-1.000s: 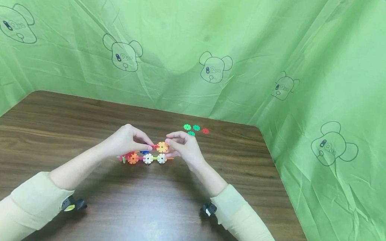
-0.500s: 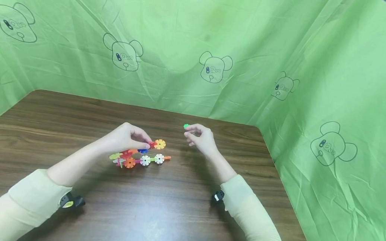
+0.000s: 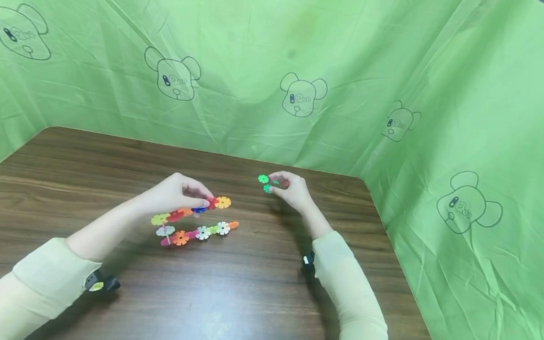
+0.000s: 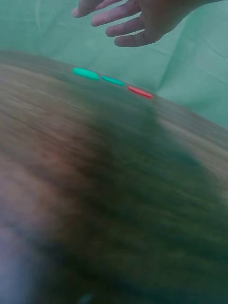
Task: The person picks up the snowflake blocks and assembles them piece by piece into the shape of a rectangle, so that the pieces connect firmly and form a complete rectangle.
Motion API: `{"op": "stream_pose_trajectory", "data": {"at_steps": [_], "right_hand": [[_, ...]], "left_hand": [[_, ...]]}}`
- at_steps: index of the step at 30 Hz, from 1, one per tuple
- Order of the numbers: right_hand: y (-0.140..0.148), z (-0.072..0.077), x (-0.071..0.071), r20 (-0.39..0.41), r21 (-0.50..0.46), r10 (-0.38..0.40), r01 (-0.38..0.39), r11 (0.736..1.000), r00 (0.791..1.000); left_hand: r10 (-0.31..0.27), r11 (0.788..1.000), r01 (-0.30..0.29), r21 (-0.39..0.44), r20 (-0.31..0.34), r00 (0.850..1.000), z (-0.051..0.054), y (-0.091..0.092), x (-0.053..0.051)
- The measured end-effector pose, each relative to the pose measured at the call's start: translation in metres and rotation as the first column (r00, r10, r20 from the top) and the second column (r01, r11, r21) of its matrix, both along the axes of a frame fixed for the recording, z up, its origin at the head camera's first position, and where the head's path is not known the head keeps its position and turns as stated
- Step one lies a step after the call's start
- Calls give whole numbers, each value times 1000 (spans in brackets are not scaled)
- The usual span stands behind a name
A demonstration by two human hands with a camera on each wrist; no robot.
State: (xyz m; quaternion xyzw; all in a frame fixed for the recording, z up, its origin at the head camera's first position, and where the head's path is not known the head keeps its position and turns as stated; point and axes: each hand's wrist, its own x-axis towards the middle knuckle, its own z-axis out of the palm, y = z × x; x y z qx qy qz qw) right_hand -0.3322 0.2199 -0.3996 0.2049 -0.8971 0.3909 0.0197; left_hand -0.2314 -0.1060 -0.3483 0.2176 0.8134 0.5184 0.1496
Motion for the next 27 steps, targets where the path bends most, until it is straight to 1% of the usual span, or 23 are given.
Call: {"op": "stream_pose_trajectory", "data": {"at_steps": [2,5,8,11,16,21,24,27], "right_hand": [[1,-3,-5,-15,66,13,-12,998,1000],[3,-7,-13,-30,154,43,-38,987,999],[4,-11,-20,-19,210,60,-55,976,998],[5,-16,-26,2,236,74,-72,969,997],[5,-21,-33,49,278,84,-94,956,995],[5,-25,-37,103,330,54,-86,940,993],[4,-28,-39,114,333,35,-72,940,993],[2,-29,-41,108,332,36,-71,941,994]], "left_hand": [[-11,1000,11,5,-11,1000,-1,0,-1],[-14,1000,14,10,-16,1000,-2,-1,-3],[-12,1000,12,21,-9,1000,-3,-2,-4],[-10,1000,10,26,1,1000,-3,-2,-5],[-15,1000,15,24,-6,1000,-2,-2,-5],[-15,999,15,28,-6,1000,-1,-2,-5],[-12,999,12,35,4,1000,-1,-3,-5],[-11,999,11,35,10,1000,-1,-3,-6]]}}
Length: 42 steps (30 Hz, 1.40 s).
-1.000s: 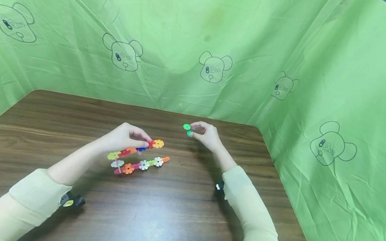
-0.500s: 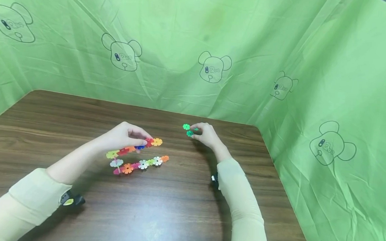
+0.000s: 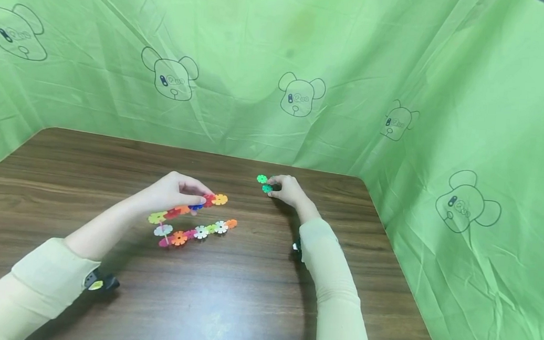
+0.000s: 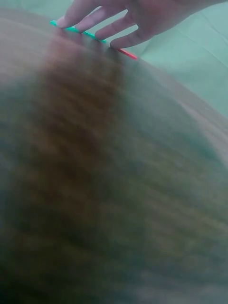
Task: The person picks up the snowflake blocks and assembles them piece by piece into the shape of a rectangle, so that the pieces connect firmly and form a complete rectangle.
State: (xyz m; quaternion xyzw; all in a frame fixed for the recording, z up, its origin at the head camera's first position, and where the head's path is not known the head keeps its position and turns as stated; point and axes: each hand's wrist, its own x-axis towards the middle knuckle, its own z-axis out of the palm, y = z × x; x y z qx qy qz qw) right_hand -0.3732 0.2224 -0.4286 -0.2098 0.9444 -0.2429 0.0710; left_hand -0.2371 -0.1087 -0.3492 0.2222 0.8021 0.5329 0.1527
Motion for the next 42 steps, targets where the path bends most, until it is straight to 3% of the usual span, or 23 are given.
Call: {"op": "stream_pose_trajectory", "data": {"at_steps": [12,21,31,42], "right_hand": [[-6,1,1,1,66,75,-74,995,997],[3,-2,-10,23,-7,183,-183,983,983],[-4,12,6,44,-30,75,-74,997,996],[-1,36,20,-56,-183,56,-66,981,997]], "left_hand": [[-2,1000,2,18,-3,1000,-4,0,-1],[1,1000,-1,28,4,1000,-4,-2,1],[2,999,-4,49,40,999,-4,0,0],[22,1000,-22,6,31,999,-3,-3,0]]}}
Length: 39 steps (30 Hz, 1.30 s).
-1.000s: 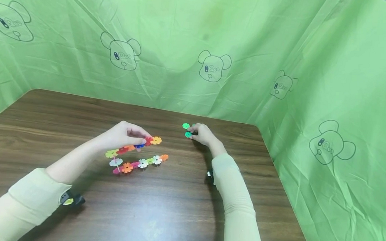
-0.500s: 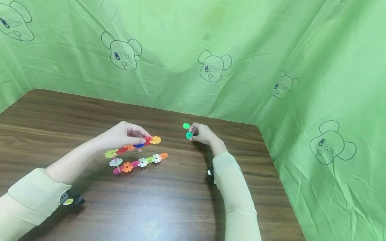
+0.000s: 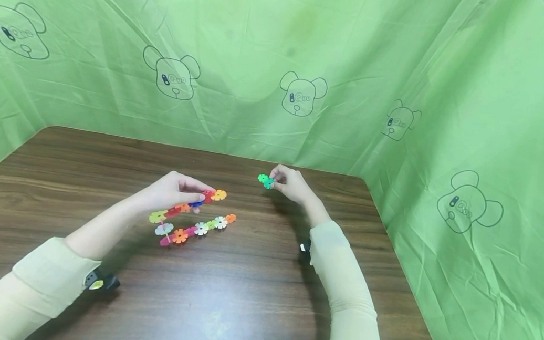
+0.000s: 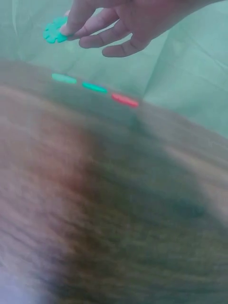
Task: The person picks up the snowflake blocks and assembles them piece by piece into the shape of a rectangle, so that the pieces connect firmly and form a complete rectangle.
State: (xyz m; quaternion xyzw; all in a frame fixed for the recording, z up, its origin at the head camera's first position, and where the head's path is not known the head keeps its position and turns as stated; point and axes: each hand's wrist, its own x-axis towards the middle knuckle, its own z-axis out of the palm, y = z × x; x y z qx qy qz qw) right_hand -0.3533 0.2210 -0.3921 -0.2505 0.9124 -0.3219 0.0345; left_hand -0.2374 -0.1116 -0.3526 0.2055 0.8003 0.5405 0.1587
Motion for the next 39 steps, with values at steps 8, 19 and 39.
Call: {"op": "stream_pose_trajectory", "data": {"at_steps": [8,19,39], "right_hand": [[-9,23,20,-78,-66,64,-69,995,995],[-43,68,79,-173,-165,97,-126,978,980],[-68,51,93,-224,-207,180,-227,951,958]], "left_hand": [[6,1000,-6,-13,-1,1000,2,0,2],[8,1000,-8,4,-1,1000,2,0,3],[-9,1000,9,15,7,1000,3,3,7]]}}
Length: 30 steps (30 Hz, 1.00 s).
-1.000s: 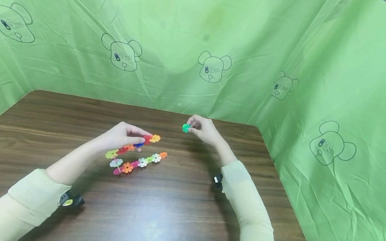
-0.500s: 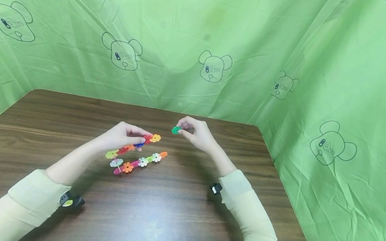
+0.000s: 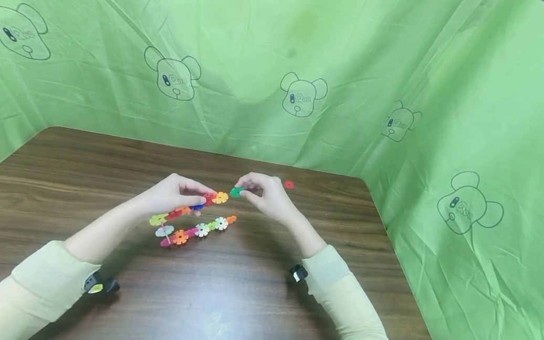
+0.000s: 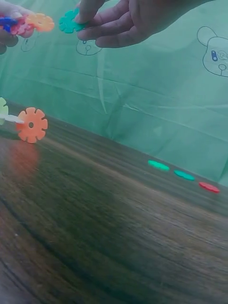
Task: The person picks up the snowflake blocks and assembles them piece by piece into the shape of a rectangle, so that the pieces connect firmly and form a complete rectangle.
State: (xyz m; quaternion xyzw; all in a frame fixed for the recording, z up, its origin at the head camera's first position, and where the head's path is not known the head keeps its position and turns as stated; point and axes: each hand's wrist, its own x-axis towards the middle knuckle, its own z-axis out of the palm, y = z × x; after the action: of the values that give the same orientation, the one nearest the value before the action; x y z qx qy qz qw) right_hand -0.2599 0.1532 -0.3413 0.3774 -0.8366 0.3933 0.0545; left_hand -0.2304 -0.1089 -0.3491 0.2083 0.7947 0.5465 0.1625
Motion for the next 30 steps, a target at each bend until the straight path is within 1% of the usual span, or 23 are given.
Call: {"op": "stream_pose_trajectory", "data": {"at_steps": [2,5,7,10,11,16,19,23,26,30], "right_hand": [[1,-4,-3,-1,2,11,-11,1000,1000],[0,-7,-4,8,-17,42,-42,999,999],[-1,-8,-4,23,-34,64,-63,997,998],[-2,-8,-1,62,-51,72,-69,996,995],[-3,-7,1,74,-55,72,-68,996,995],[-9,9,17,103,-67,76,-69,995,992],[-11,15,24,112,-77,85,-76,994,990],[-13,19,28,115,-92,87,-77,993,989],[-15,20,30,110,-100,72,-61,993,991],[-16,20,31,103,-102,41,-30,994,994]], "left_hand": [[-2,1000,2,1,-1,1000,0,0,1],[-10,1000,10,5,-7,1000,0,1,1],[-16,1000,16,13,-12,1000,0,1,1],[-21,1000,21,21,-18,1000,-1,1,1],[-22,999,23,22,-19,1000,-1,1,1],[-27,1000,28,4,-45,999,-2,2,0],[-20,1000,19,-14,-57,998,-2,2,0],[7,1000,-8,-14,-39,999,-1,2,2],[33,999,-33,0,-18,999,-1,3,3],[54,998,-54,12,-9,998,0,3,4]]}}
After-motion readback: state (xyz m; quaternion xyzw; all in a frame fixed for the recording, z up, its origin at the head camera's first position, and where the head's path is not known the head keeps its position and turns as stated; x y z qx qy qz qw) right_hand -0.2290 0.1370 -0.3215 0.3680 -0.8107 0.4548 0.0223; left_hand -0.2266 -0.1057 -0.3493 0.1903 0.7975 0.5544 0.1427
